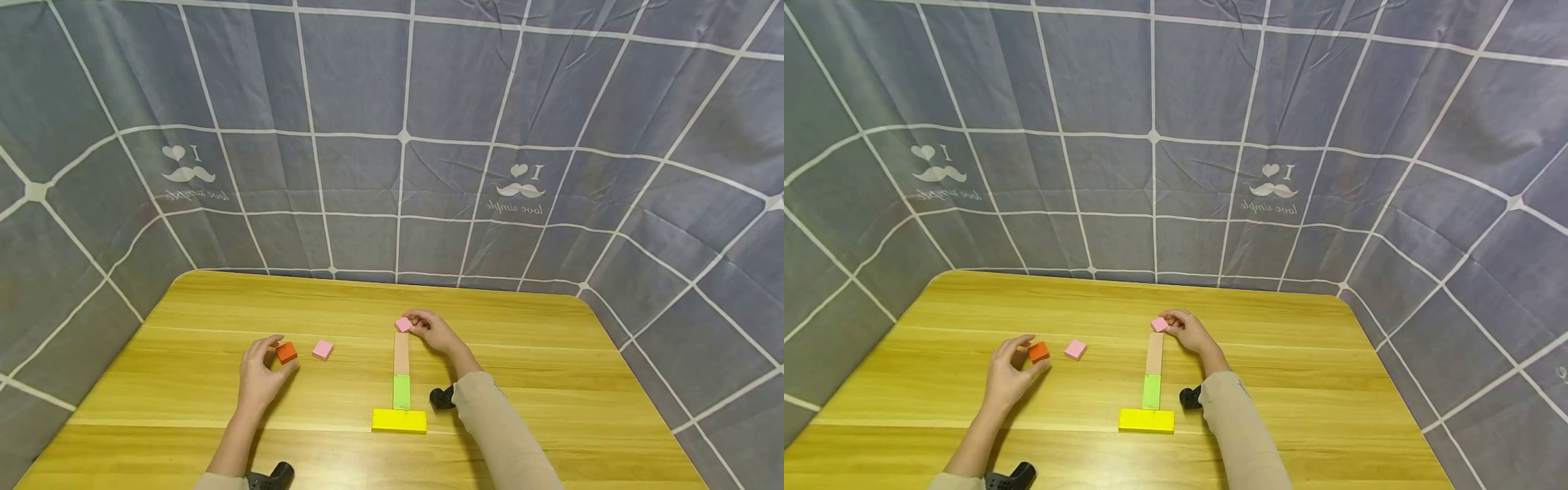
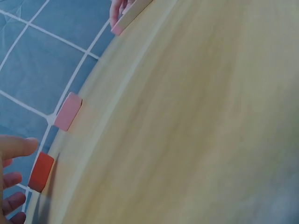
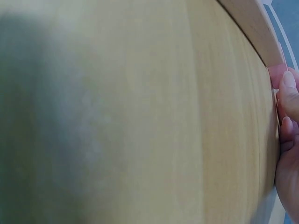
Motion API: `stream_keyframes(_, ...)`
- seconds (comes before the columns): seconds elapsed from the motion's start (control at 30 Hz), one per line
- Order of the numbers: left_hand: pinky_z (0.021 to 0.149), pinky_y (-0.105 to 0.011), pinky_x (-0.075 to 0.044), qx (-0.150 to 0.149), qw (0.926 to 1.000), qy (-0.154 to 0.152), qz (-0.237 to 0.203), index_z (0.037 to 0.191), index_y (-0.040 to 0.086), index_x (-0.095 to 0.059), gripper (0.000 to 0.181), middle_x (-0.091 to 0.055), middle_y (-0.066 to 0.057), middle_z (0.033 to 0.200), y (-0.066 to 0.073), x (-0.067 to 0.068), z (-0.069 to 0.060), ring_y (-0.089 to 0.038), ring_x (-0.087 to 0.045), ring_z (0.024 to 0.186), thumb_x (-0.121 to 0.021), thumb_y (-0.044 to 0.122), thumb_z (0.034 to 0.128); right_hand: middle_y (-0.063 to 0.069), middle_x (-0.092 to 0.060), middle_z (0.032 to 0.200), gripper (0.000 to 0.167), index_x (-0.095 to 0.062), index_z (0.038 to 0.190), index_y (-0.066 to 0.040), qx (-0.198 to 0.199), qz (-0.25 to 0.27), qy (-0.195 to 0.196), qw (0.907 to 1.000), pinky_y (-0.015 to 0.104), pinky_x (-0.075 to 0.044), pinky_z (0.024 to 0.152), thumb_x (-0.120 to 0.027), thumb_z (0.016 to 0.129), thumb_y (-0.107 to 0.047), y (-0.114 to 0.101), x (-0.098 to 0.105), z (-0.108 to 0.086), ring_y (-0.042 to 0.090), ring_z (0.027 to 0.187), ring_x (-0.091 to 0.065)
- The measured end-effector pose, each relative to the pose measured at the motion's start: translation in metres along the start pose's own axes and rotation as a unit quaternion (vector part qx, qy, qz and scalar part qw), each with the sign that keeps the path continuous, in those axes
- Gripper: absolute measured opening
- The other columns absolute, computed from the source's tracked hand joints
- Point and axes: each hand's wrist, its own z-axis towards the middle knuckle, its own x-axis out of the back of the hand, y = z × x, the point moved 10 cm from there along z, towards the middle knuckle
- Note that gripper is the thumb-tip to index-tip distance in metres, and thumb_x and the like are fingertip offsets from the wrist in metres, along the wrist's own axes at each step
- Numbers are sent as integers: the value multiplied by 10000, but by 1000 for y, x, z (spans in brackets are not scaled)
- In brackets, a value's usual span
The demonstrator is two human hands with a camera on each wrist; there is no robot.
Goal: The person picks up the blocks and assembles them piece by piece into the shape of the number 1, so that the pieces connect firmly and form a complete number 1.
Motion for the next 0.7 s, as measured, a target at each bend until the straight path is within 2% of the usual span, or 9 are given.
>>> stream_keyframes(0.33, 831, -443, -322, 362, 9992, -43, 159, 1116, -26, -572, 532, -563, -212, 1004, -15, 1, -3, -340, -456, 954, -803, 52, 643, 106, -550, 894, 276, -592, 1132, 10, 9, 24, -9, 10000, 247, -419, 694, -593, 857, -9, -1, -1, -1, 175, 785, -484)
stream_keyframes(0.7, 756, -394, -374, 394, 9985, -224, 318, 1120, -52, -599, 506, -572, -200, 930, -20, 1, -1, -310, -489, 876, -798, 74, 672, 113, -553, 900, 271, -594, 1127, 12, -21, 62, 30, 10000, 247, -415, 702, -591, 856, -4, -1, -2, -2, 178, 786, -486)
